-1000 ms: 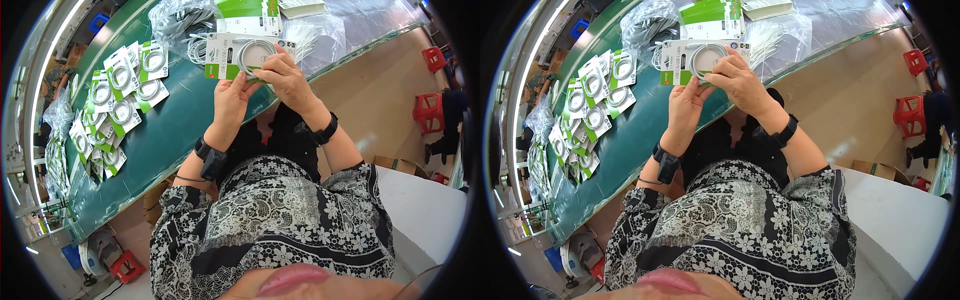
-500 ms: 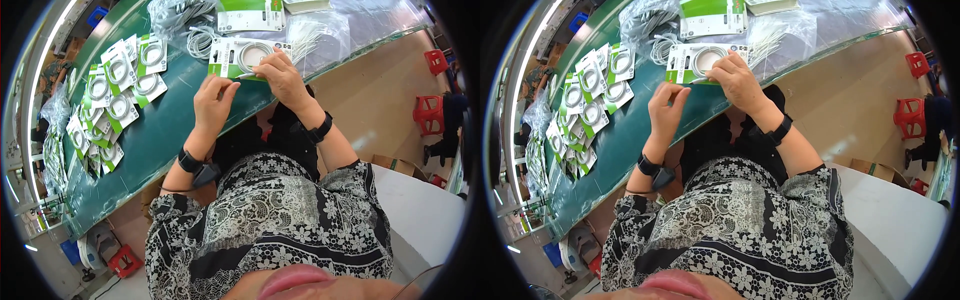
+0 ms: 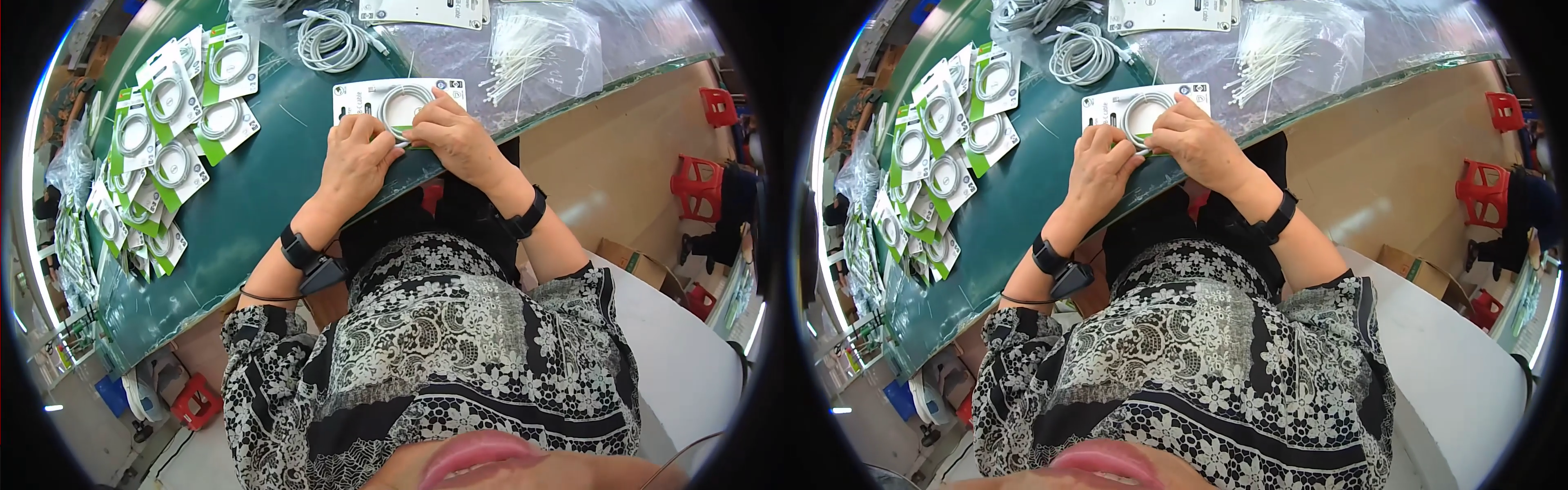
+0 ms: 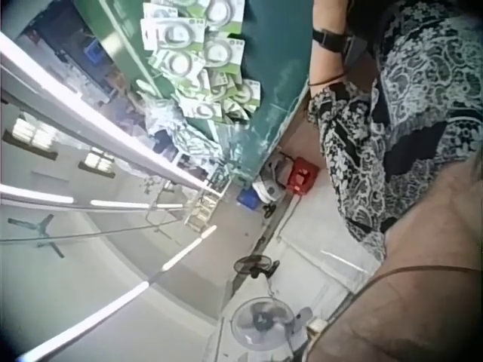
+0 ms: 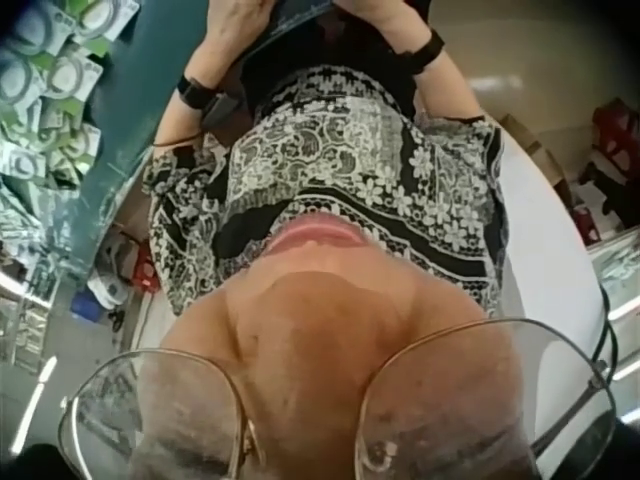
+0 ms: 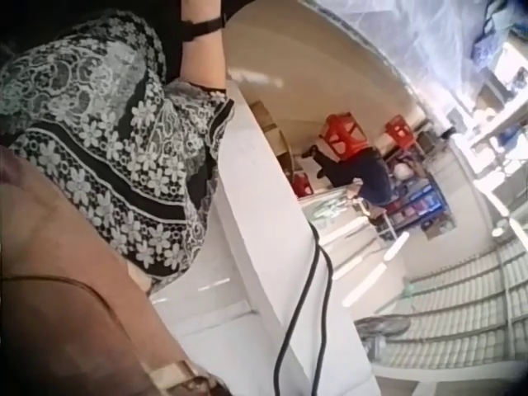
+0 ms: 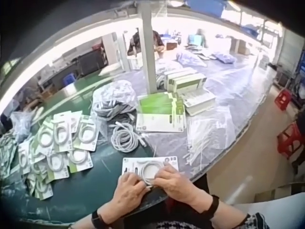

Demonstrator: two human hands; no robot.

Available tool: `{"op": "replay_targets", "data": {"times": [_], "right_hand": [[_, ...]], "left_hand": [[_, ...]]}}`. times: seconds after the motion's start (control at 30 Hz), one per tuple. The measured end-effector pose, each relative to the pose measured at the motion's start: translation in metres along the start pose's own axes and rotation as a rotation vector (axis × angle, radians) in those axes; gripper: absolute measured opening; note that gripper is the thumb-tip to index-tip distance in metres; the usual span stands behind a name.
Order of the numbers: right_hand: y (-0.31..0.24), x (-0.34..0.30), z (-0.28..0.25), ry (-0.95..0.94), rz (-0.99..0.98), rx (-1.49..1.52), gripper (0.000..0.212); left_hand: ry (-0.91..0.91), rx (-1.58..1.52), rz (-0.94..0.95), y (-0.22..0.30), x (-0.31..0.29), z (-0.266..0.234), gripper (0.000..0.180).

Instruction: The person packages USB cables by inserting a cable into a cardboard backing and securing it with a plastic zip tie. They thread the tie through the holes, pull it tight around the cable, and place the finished item into a cardboard box.

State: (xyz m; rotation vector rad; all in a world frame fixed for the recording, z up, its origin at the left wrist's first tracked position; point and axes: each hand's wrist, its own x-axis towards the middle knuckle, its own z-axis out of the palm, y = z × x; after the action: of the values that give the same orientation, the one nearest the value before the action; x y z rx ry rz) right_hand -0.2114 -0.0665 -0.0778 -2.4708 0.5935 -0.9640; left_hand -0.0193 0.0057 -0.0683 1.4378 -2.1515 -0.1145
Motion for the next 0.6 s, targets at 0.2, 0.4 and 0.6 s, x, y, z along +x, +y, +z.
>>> {"op": "replay_targets", "data": {"times": [0.2,0.4,0.6], "right_hand": [[-0.007,-0.001,-0.003,-0.011,0.035,0.0,0.009],[-0.006,-0.001,-0.002,-0.022,0.047,0.01,0.011],[-0.003,0.002,-0.005,0.044,0.049,0.098,0.018]], "left_hand": [[-0.052,-0.05,0.019,-0.002,-0.004,-0.009,0.016],[-0.077,-0.121,0.016,-0.011,-0.004,-0.013,0.017],[0.041,-0.266,-0.011,-0.013,-0.006,-0.021,0.017]]}}
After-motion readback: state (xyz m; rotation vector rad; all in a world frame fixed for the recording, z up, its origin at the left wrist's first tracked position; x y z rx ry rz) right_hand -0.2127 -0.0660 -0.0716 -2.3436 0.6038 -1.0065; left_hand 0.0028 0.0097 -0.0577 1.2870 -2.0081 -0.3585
